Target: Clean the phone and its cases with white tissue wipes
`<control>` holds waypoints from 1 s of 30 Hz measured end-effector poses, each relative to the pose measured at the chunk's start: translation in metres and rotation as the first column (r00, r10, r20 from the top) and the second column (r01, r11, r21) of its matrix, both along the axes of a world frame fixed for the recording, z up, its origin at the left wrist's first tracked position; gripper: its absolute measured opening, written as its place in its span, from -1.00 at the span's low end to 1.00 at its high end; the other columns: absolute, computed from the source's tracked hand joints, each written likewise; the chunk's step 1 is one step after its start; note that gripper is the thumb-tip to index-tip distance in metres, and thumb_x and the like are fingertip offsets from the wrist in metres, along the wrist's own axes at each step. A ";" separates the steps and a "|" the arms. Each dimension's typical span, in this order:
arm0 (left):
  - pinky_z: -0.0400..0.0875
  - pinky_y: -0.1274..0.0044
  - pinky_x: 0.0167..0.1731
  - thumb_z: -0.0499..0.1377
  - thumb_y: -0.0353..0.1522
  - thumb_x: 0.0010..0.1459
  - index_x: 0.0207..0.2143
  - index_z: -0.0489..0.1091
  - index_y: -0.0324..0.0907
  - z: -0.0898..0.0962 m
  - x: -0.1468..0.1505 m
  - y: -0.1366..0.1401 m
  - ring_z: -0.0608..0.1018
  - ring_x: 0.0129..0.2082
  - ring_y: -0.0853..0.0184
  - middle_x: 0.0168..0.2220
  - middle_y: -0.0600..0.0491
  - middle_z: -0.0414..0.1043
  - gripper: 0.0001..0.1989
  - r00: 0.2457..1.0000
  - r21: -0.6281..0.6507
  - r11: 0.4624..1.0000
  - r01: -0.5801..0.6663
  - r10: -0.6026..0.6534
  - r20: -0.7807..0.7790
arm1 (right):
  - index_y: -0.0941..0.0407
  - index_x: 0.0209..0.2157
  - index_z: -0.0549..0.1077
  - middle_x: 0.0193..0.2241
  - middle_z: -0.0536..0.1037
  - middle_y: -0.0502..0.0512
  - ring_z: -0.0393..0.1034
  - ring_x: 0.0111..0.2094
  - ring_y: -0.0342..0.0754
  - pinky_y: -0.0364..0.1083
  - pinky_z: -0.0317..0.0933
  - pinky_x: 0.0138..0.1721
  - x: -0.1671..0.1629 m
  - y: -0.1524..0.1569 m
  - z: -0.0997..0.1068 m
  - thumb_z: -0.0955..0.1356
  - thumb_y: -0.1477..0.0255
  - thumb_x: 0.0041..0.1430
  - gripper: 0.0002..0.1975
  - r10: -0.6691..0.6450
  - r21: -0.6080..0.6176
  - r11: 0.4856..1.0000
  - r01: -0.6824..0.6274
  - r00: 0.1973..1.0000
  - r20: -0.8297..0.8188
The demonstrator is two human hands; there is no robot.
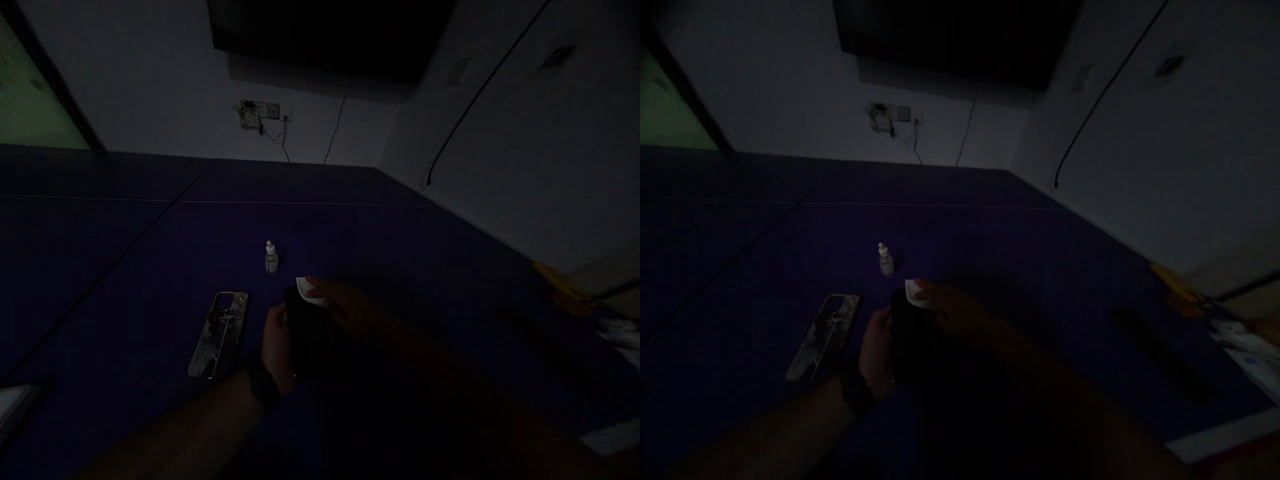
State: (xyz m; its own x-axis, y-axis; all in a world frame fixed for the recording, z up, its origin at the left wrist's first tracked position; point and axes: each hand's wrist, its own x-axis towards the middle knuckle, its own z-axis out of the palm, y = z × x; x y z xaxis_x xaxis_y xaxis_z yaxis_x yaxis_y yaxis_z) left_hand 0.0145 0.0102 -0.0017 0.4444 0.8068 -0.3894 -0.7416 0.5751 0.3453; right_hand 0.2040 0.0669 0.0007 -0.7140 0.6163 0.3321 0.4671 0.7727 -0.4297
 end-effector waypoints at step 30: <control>0.48 0.32 -0.16 0.13 -0.17 0.20 -0.05 0.52 -0.24 -0.009 0.007 0.009 0.60 -0.21 0.10 -0.23 -0.14 0.57 -0.60 0.997 0.095 0.995 0.035 -0.042 0.069 | 0.08 0.22 0.43 0.23 0.49 0.21 0.51 0.10 0.00 0.06 0.38 0.07 0.013 -0.002 -0.026 0.22 0.52 0.34 -0.54 -0.048 0.208 0.976 0.060 0.997 -0.059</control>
State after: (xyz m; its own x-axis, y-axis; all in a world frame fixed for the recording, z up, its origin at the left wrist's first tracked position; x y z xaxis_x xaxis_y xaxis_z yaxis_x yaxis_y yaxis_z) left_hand 0.0213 0.0194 -0.0110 0.4994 0.8202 -0.2792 -0.7442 0.5711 0.3463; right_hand 0.2167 0.0649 -0.0250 -0.6594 0.5664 0.4944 0.4914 0.8224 -0.2868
